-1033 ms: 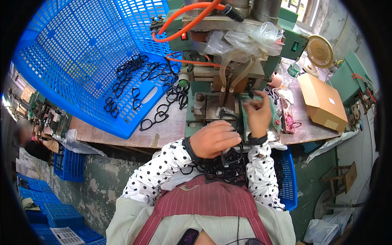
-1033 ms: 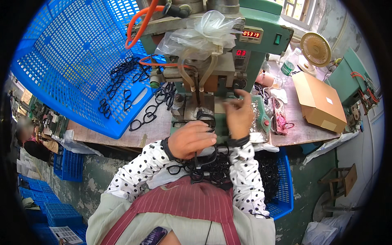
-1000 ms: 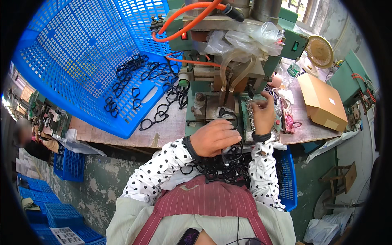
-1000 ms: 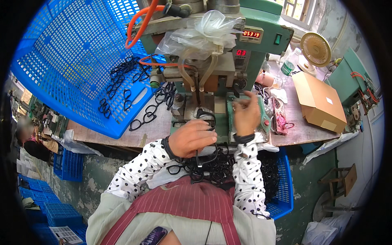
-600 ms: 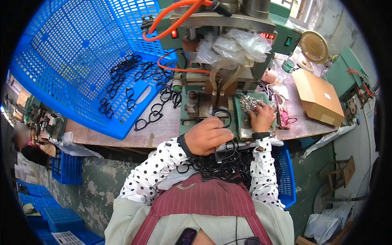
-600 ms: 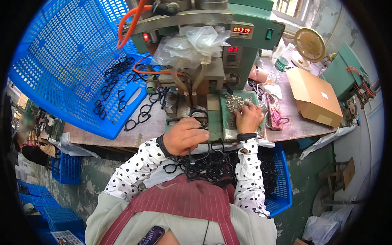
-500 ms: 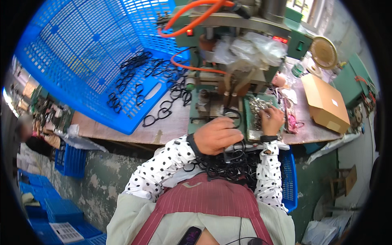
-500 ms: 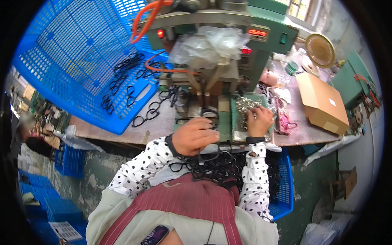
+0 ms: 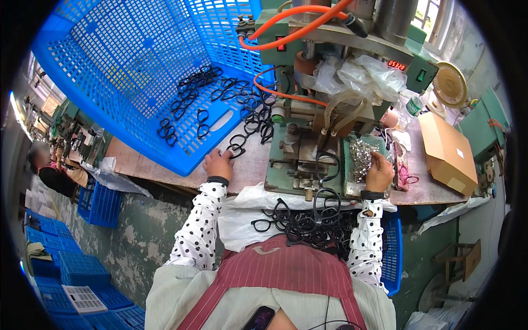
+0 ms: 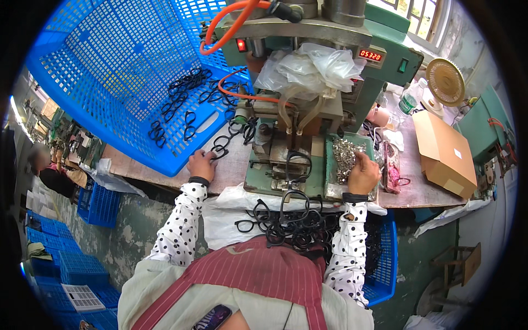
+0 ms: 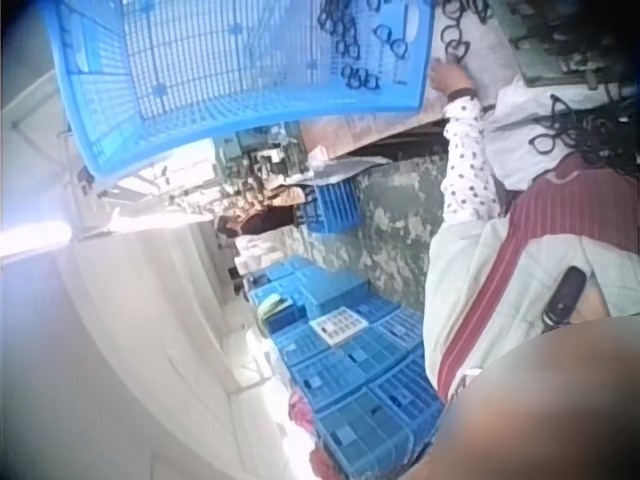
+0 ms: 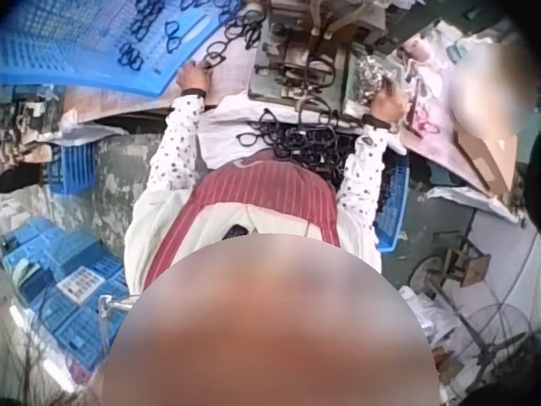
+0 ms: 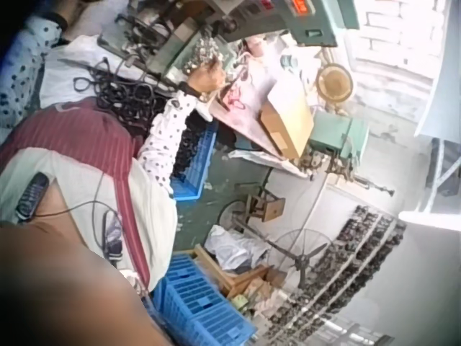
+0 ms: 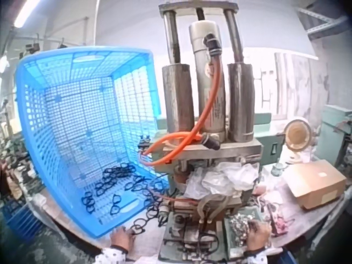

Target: The person repeatedly picks up black eyeglass frames from a blue basket, places them into a press machine, and then removes them to place on the table. The person also handles small metal components from a tray and places them into the machine alongside the frames.

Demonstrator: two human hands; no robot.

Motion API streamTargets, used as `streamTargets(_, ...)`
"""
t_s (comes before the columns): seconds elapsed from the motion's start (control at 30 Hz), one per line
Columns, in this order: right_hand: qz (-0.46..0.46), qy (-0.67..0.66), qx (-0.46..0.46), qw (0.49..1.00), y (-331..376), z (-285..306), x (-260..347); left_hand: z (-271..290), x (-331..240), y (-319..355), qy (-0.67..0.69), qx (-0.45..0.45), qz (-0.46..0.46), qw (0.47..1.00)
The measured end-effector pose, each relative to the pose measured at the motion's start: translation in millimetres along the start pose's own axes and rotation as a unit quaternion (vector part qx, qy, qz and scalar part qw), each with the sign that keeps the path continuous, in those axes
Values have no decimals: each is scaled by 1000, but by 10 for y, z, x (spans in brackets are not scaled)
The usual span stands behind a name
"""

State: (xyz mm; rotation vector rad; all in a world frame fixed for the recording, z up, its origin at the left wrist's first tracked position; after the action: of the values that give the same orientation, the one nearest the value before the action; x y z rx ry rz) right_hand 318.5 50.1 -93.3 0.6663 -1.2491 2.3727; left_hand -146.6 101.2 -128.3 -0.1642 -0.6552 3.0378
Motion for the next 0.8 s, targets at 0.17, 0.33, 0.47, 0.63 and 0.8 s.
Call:
streamTargets(0.17, -86, -73, 21, 993, 7, 91, 53, 258, -143, -16, 41, 153, 9, 987)
streamTargets(0.33, -91, -149, 77, 982, -55, 126, 227, 388, -275, -57, 255, 150, -1, 955)
streamTargets(0.47, -177, -308, 155, 922, -75, 149, 573, 1116, -1050, -134, 386, -44, -56, 920)
streamTargets(0.63, -141, -370, 210, 894, -63, 476, 1291, 1553, -1706, -89, 317, -239, -401, 826)
streamTargets(0.8, -123, -396, 283, 865, 9, 536, 1554, 1557, -2031, 1, 405, -161, -499, 749)
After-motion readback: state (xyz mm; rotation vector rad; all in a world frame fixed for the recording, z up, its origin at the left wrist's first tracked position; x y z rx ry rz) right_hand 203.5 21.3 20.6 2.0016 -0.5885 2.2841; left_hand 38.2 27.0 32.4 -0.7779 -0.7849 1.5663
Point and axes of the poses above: each hand's wrist, its own y-axis away from the middle knuckle, its own z-axis out of the back of the hand, x = y × z, the point moved 2 cm from there along -y, towards the middle knuckle, and after that the axes turned 7 degrees about -z, right-handed, at the moved point
